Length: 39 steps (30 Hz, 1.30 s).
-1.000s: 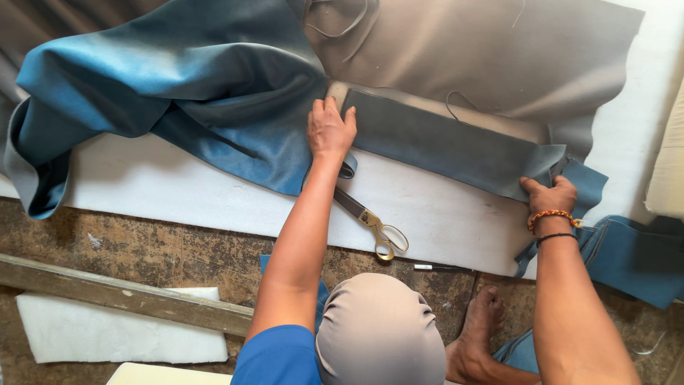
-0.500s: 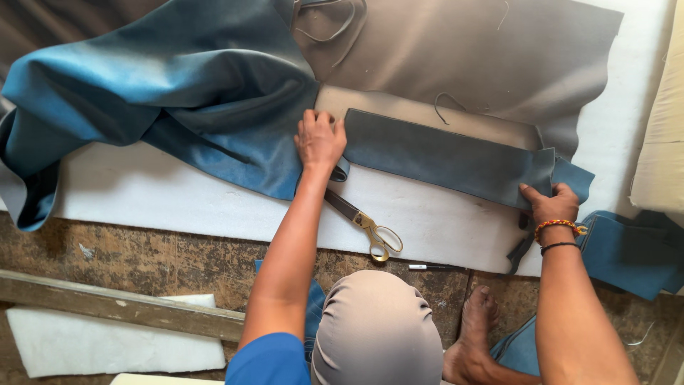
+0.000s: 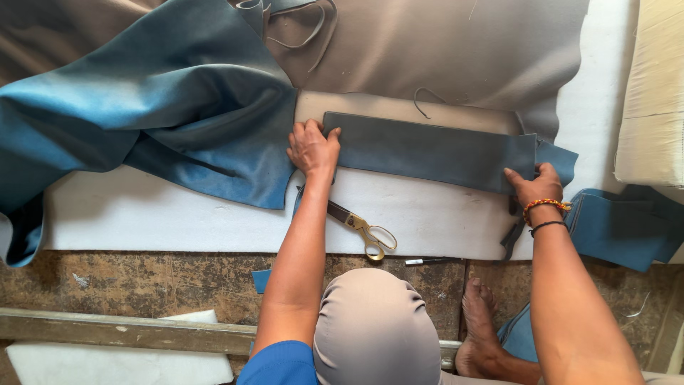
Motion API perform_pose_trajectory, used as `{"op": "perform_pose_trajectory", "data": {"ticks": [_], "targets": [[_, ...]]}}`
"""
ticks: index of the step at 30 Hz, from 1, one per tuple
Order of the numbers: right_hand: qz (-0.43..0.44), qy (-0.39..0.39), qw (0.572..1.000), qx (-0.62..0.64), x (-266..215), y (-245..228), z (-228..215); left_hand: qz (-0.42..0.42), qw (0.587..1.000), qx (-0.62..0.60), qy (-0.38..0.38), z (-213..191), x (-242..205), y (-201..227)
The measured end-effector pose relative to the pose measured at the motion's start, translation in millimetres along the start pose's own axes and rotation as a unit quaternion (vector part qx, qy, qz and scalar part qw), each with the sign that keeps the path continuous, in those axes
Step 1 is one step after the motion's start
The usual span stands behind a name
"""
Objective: The person sits on the floor and uses large shears to cut a long strip from a blue fabric roll. They align the fabric, cut along the edge, and then trim the strip to a shorter length, stacking the cut pieces on the floor.
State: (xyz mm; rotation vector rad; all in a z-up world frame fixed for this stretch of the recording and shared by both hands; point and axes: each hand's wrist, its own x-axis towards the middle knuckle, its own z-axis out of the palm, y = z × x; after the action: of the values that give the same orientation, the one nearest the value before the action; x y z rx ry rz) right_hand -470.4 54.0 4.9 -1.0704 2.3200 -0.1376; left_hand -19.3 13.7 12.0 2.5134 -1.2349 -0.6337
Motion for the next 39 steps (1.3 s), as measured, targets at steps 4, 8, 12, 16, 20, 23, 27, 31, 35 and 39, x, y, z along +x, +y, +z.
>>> {"op": "perform_pose_trajectory", "data": {"ticks": [4,8,12,16,20,23,27,31,35,39], "targets": [[-0.033,0.031,0.999,-0.017,0.4,5.2,8.1,0.004,1.0,-0.018,0.02,3.7,1.4,-11.5],[-0.06,0.085,0.993,-0.057,-2.9,12.9,17.0,0.036,0.998,-0.02,0.044,3.4,-8.2,-12.0],[-0.09,0.152,0.982,-0.064,-8.1,8.0,26.4,0.234,0.951,0.02,0.201,-12.8,-27.8,-2.5],[-0.09,0.139,0.986,-0.035,-6.2,10.5,25.2,0.442,0.883,-0.153,0.037,-33.0,-77.5,9.4],[-0.065,0.11,0.991,-0.033,10.2,17.6,26.6,0.327,0.848,-0.337,-0.246,-50.3,-128.6,2.3],[-0.089,0.053,0.993,-0.061,29.1,26.2,16.3,0.048,0.606,-0.473,-0.637,-49.3,-146.2,-22.0],[-0.053,-0.215,0.958,-0.182,63.4,8.5,-22.9,0.083,0.511,-0.39,-0.761,-30.2,-170.6,-78.0],[0.036,-0.341,0.901,-0.266,94.0,-36.2,-89.6,0.102,0.551,-0.266,-0.785,-23.4,-175.4,-152.3],[-0.025,-0.255,0.931,-0.259,104.7,-58.4,-111.4,0.124,0.59,-0.093,-0.793,-55.1,-176.0,-207.3],[-0.002,-0.246,0.959,-0.14,104.2,-35.7,-66.2,0.149,0.733,0.157,-0.645,-82.8,-194.2,-194.4]]}}
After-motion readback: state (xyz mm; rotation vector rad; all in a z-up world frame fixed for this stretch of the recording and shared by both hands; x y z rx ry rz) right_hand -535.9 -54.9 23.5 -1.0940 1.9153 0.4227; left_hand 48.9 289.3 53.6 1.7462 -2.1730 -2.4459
